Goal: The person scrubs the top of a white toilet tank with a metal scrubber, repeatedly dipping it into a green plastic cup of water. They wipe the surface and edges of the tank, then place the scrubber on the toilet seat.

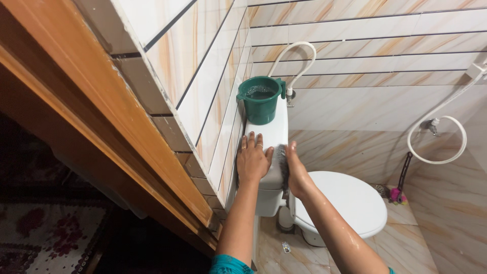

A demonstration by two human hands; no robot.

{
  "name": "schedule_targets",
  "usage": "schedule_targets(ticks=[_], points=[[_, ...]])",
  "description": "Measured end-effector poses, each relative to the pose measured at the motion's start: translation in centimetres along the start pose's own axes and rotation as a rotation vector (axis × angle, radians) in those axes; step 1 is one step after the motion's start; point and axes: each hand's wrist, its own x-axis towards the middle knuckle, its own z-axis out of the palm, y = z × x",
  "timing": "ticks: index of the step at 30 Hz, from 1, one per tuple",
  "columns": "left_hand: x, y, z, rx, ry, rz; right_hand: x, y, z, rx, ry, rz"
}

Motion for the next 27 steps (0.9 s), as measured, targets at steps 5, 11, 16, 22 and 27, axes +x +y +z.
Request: schedule_targets(ticks=[5, 11, 16, 22, 27], points=[[0.0, -1.1, 0.8, -0.267, 0.234, -0.075, 0.2, 1.0, 1.2, -0.493, 0.053, 0.022], [-0.1, -1.3, 0.3, -0.462, 0.335, -0.094, 4.5, 0.5, -0.5, -1.386, -0.121, -0.301], [-0.2, -0.9, -0.4, -0.507, 0.322, -0.105, 8.2, -1.3, 0.3, -1.577, -0.052, -0.295], [-0.2, -0.9, -0.8, -0.527, 0.327, -0.116, 4.0, -1.5, 0.3, -1.766, -0.364, -0.380], [-0.3, -0.8, -0.5, -0.555, 0.342, -0.098, 4.5, -1.7, -1.5, -1.436, -0.420, -0.403]])
